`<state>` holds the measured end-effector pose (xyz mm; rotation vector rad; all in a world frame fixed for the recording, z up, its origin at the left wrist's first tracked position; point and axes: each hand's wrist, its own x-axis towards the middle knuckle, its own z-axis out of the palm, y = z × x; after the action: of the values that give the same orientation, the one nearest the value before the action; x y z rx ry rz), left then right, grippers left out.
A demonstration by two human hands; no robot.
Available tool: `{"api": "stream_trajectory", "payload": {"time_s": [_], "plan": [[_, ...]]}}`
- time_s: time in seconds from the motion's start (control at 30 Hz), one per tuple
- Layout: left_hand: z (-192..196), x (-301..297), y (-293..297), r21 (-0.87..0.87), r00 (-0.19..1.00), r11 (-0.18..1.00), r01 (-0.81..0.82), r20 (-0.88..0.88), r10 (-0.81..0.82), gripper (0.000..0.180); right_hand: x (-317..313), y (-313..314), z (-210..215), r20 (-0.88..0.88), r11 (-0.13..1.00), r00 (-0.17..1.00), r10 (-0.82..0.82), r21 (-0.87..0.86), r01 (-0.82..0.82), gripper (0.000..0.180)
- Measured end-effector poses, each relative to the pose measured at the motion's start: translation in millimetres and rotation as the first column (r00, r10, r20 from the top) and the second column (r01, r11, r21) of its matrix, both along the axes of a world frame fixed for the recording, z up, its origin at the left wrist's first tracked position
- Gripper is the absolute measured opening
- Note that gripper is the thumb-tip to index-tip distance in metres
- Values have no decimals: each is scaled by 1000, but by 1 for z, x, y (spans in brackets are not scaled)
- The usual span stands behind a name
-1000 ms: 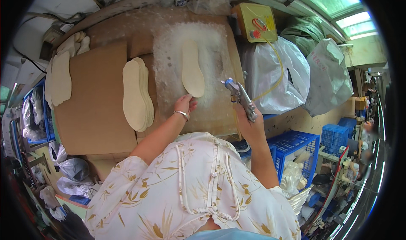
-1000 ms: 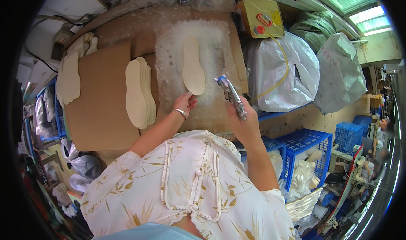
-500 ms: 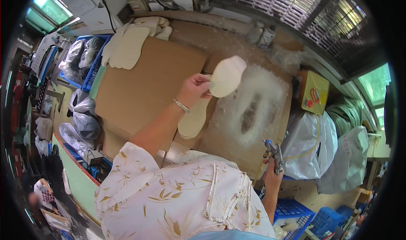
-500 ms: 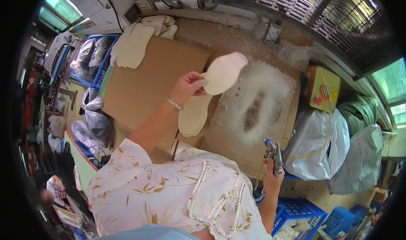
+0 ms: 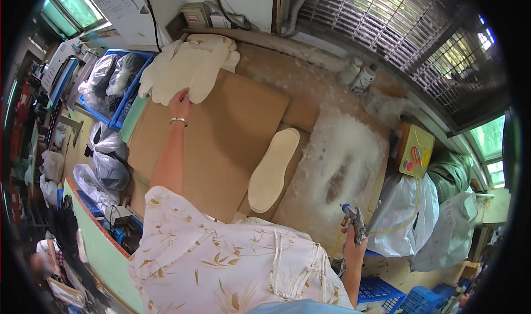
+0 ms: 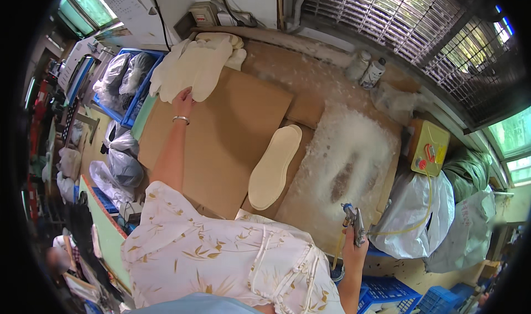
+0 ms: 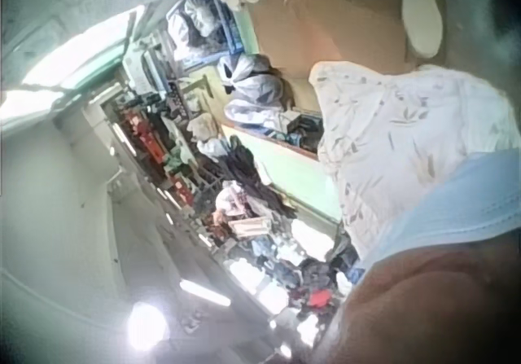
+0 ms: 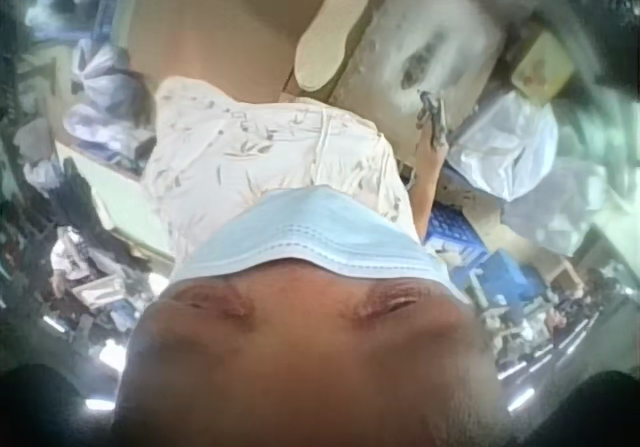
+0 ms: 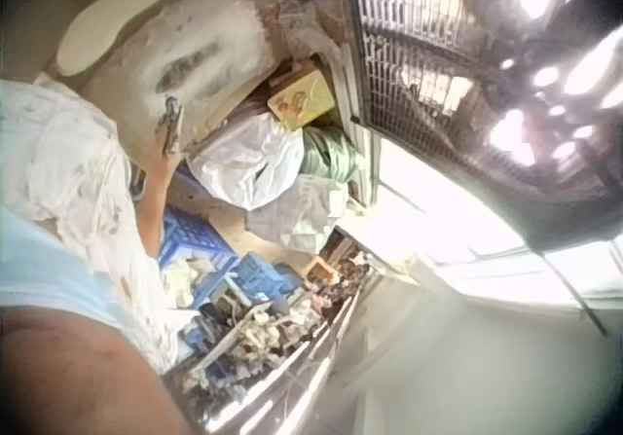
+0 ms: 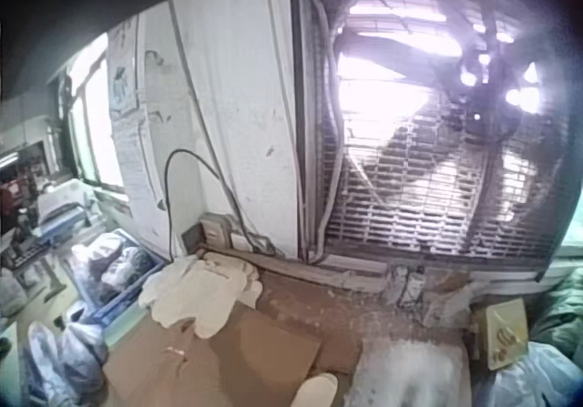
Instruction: Applying a spray coating or adhesive to shoe insoles using a pneumatic spray gun.
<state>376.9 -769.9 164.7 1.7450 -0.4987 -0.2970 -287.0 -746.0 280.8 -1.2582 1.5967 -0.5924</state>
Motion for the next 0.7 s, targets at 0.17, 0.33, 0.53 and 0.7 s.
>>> {"api": "stream_trajectory", "payload": {"time_s": [0.17,0.33,0.53,0.7], "plan": [[-46,33,16,5,995,997,-77,-58,77,25,5,2,-4,-61,998,998,34,-41,-36,24],[-61,53,21,104,979,977,-185,-66,193,28,7,4,-7,-96,998,994,47,-47,-52,25],[-41,10,22,360,816,787,-502,499,293,43,4,13,-11,-109,985,994,-2,-170,-17,20],[-10,-115,26,430,949,903,-7,288,-130,68,-5,20,-11,-94,987,995,-21,-160,6,25]]}}
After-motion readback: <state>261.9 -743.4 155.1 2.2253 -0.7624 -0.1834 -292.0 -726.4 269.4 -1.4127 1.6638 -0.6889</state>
